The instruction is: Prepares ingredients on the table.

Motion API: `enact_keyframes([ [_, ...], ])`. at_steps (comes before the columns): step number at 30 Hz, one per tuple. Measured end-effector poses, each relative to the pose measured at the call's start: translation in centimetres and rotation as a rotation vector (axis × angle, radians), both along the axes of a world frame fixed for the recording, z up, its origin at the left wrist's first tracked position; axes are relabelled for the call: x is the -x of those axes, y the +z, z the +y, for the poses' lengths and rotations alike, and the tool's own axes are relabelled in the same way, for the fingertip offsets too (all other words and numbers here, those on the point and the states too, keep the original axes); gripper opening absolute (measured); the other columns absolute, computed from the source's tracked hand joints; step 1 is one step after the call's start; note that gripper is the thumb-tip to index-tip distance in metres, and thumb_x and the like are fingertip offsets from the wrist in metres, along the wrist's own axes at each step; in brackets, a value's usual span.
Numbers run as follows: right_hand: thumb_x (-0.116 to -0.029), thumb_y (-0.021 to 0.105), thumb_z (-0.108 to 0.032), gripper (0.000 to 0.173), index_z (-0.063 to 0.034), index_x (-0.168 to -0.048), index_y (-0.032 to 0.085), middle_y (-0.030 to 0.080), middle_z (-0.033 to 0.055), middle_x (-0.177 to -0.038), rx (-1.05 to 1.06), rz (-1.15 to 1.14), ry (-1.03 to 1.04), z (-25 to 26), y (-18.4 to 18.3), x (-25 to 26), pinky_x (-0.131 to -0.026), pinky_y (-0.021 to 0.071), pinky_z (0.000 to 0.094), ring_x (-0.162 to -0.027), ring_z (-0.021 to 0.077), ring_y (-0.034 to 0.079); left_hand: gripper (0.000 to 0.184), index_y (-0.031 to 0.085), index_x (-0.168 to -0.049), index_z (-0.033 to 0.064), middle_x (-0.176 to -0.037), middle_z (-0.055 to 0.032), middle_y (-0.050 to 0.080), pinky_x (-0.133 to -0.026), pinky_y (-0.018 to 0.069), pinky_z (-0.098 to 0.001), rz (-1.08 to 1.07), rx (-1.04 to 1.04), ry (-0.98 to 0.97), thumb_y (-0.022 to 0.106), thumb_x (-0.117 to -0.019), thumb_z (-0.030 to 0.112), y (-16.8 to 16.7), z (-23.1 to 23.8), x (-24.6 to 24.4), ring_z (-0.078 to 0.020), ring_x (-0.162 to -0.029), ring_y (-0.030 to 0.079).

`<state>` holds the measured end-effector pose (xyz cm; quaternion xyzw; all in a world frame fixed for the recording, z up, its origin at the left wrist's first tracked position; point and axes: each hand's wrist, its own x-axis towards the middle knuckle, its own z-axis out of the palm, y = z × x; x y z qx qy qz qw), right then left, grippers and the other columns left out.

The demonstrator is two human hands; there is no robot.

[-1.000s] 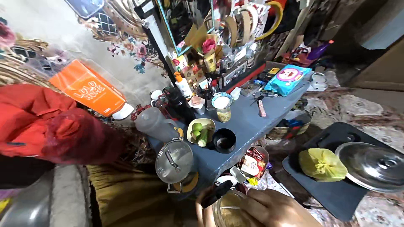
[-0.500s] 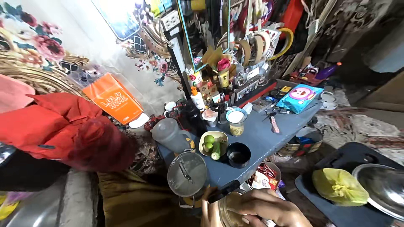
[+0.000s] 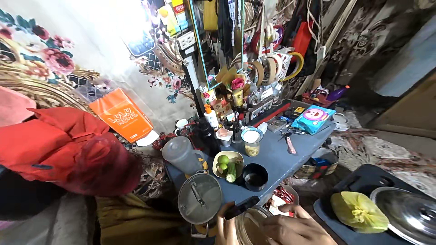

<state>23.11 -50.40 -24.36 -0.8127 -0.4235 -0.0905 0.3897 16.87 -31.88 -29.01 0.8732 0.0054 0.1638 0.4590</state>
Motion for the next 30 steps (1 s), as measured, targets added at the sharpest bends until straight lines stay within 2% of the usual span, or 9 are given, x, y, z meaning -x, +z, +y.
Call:
enact_keyframes([
  [3,-0.1023,0.057,-0.016,0.02,-0.0064,-0.101,0.074,0.077,0.0104,-0.095,-0.021,0.074,0.057,-0.2,0.1,0.4,-0.104,0.0435,0.0423,-0.092,0.0195,0.072,0.098,0.058,-0.128,-0.0126,-0.139,-0.0318,0.053,-0.108,0.0467,-0.032,-0.033,-0.005,0.001,0.095,-0.0571,0.045,-0.1,0.0,0.0,-0.0259,-0.129,0.056],
  [10,-0.0999,0.061,-0.013,0.017,-0.0024,-0.098,0.075,0.075,0.0112,-0.087,-0.088,0.216,0.047,-0.3,0.4,1.8,-0.106,0.0415,0.0426,-0.08,0.0186,0.069,0.1,0.058,-0.128,-0.0126,-0.138,-0.0304,0.054,-0.11,0.0459,-0.0324,-0.07,-0.03,-0.007,0.095,-0.0545,0.045,-0.4,0.1,0.5,-0.0261,-0.131,0.055],
  [14,-0.1009,0.061,-0.016,0.017,-0.0077,-0.102,0.076,0.073,0.0086,-0.092,-0.086,0.215,0.025,-0.4,0.1,2.3,-0.102,0.0415,0.04,-0.092,0.0168,0.067,0.104,0.058,-0.13,-0.0096,-0.139,-0.0283,0.054,-0.11,0.0453,-0.0298,-0.086,-0.059,-0.012,0.095,-0.0534,0.051,-1.0,0.2,0.8,-0.0229,-0.132,0.053],
  [16,-0.1009,0.061,-0.017,0.017,-0.0092,-0.102,0.076,0.071,0.0077,-0.089,-0.102,0.209,0.038,-0.2,-0.2,2.5,-0.099,0.0408,0.0391,-0.089,0.0169,0.065,0.105,0.058,-0.13,-0.0077,-0.139,-0.0269,0.055,-0.109,0.0464,-0.0295,-0.094,-0.071,-0.002,0.094,-0.0526,0.054,-1.2,0.2,0.9,-0.022,-0.131,0.054],
  [20,-0.1006,0.06,-0.018,0.019,-0.0114,-0.104,0.077,0.074,0.0051,-0.088,-0.123,0.224,0.067,-0.1,-0.7,2.9,-0.105,0.0389,0.0398,-0.088,0.0136,0.067,0.102,0.059,-0.129,-0.0066,-0.138,-0.0257,0.056,-0.106,0.0495,-0.0299,-0.103,-0.084,-0.007,0.093,-0.0539,0.053,-1.4,0.2,1.0,-0.0217,-0.129,0.057],
  [23,-0.1,0.06,-0.015,0.018,-0.0086,-0.1,0.076,0.074,0.0056,-0.088,-0.183,0.266,0.001,-0.2,-1.1,3.1,-0.106,0.039,0.0398,-0.085,0.0118,0.067,0.104,0.059,-0.13,-0.0053,-0.138,-0.0255,0.056,-0.106,0.0491,-0.0286,-0.098,-0.103,-0.028,0.094,-0.0519,0.054,-1.7,0.2,1.1,-0.0206,-0.129,0.056],
  [26,-0.0991,0.06,-0.015,0.016,-0.0088,-0.101,0.075,0.073,0.0014,-0.086,-0.262,0.282,-0.139,-0.4,-1.6,2.9,-0.102,0.0449,0.0353,-0.083,0.0062,0.066,0.104,0.06,-0.129,-0.0048,-0.139,-0.0259,0.056,-0.104,0.0515,-0.0293,-0.096,-0.13,-0.036,0.095,-0.0502,0.053,-1.8,0.1,1.2,-0.0221,-0.128,0.058],
  [30,-0.101,0.057,-0.019,0.018,-0.0112,-0.102,0.073,0.072,-0.0014,-0.086,-0.307,0.168,-0.224,-0.6,-3.0,2.5,-0.102,0.0449,0.0328,-0.083,0.0039,0.064,0.107,0.061,-0.131,-0.0038,-0.139,-0.0259,0.056,-0.102,0.052,-0.0297,-0.06,-0.181,-0.038,0.093,-0.0486,0.057,-1.8,-0.1,1.3,-0.0236,-0.127,0.058],
])
